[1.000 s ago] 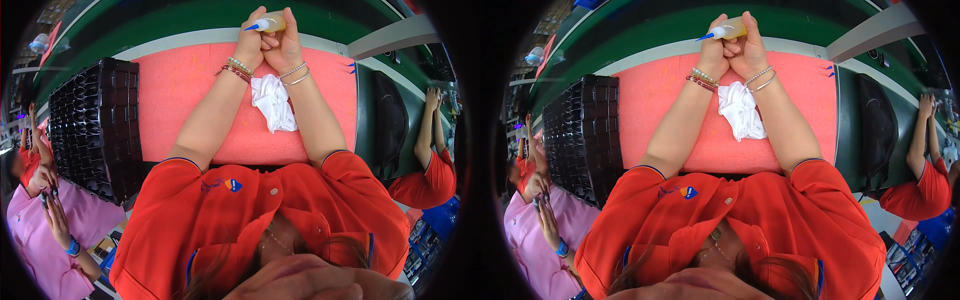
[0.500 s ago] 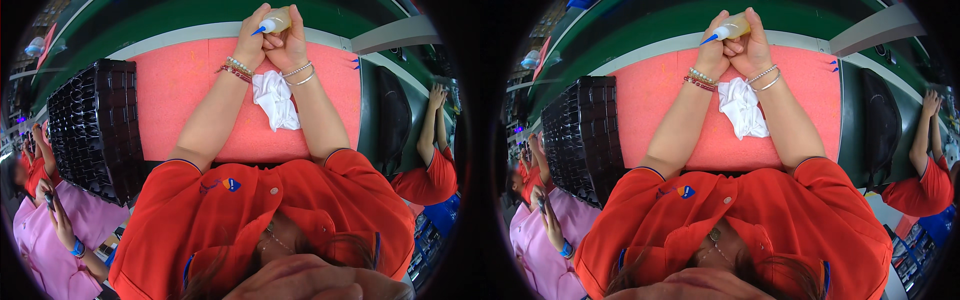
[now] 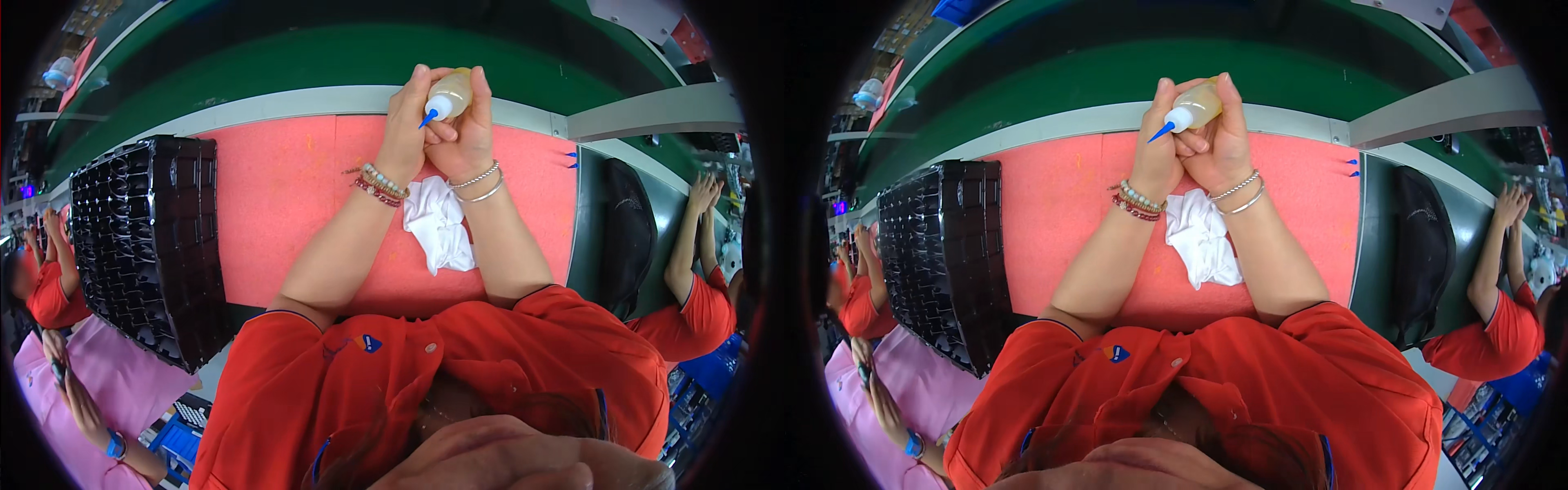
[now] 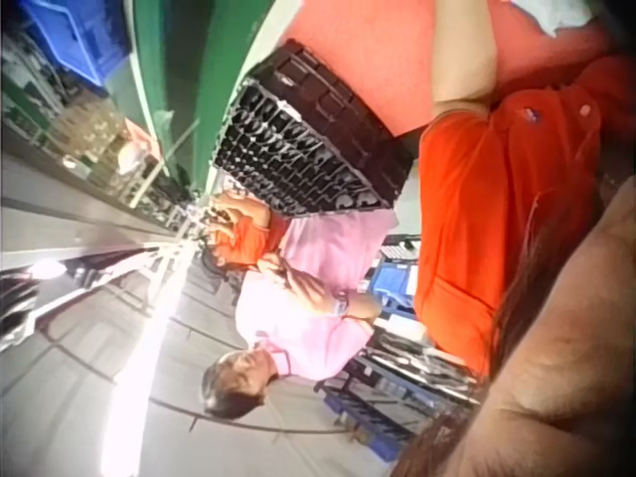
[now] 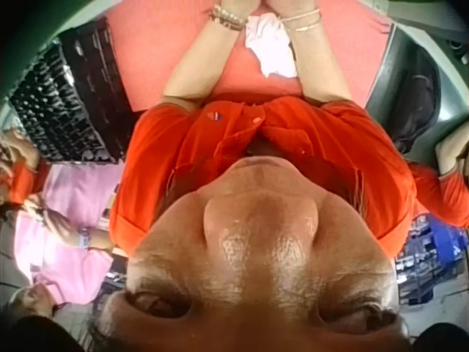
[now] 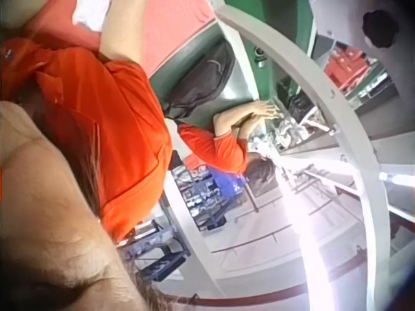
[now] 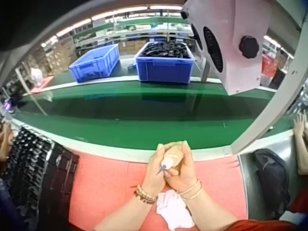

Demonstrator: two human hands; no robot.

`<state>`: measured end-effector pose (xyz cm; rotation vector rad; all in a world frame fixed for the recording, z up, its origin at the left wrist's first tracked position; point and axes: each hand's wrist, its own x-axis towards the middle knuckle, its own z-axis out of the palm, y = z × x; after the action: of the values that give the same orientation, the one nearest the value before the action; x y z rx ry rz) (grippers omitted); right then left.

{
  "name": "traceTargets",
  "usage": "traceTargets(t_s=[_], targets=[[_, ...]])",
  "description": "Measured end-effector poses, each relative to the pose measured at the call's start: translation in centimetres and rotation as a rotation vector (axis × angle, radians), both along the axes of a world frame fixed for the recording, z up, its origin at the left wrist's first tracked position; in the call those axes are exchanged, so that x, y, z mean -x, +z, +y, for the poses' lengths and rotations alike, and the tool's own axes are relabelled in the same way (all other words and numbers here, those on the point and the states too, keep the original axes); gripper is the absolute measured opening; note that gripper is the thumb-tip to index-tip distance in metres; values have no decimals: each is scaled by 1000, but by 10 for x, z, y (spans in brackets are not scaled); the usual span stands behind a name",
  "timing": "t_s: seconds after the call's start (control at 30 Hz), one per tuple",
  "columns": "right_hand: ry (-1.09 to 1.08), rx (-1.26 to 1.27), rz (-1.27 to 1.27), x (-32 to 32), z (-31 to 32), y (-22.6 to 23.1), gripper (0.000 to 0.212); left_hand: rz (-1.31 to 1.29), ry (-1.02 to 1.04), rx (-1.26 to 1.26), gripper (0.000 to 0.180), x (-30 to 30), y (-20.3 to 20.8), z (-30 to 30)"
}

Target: Applying liquid from a dispenser to small electronic components at a workbench.

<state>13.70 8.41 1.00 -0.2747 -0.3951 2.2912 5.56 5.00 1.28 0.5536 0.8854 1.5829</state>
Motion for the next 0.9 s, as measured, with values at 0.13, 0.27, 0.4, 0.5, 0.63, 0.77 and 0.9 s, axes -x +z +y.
traceTargets(t_s=[0.13,0.27,0.4,0.5,0.63,0.77,0.9], targets=[[-7,48,-33,0,0,3,41,101,34,-27,57,-2,-5,0],[-8,61,-56,-2,5,3,40,92,48,5,52,-8,-2,5],[-16,97,-92,0,5,4,41,160,87,14,56,-7,-10,6],[36,101,-83,4,3,2,44,117,87,17,56,-3,-11,4],[55,70,-47,-2,5,2,38,129,84,5,56,-9,-5,5],[77,36,-69,2,7,1,40,169,161,13,56,-13,-2,5],[77,9,-60,5,9,1,42,142,231,-20,55,-11,-8,8]])
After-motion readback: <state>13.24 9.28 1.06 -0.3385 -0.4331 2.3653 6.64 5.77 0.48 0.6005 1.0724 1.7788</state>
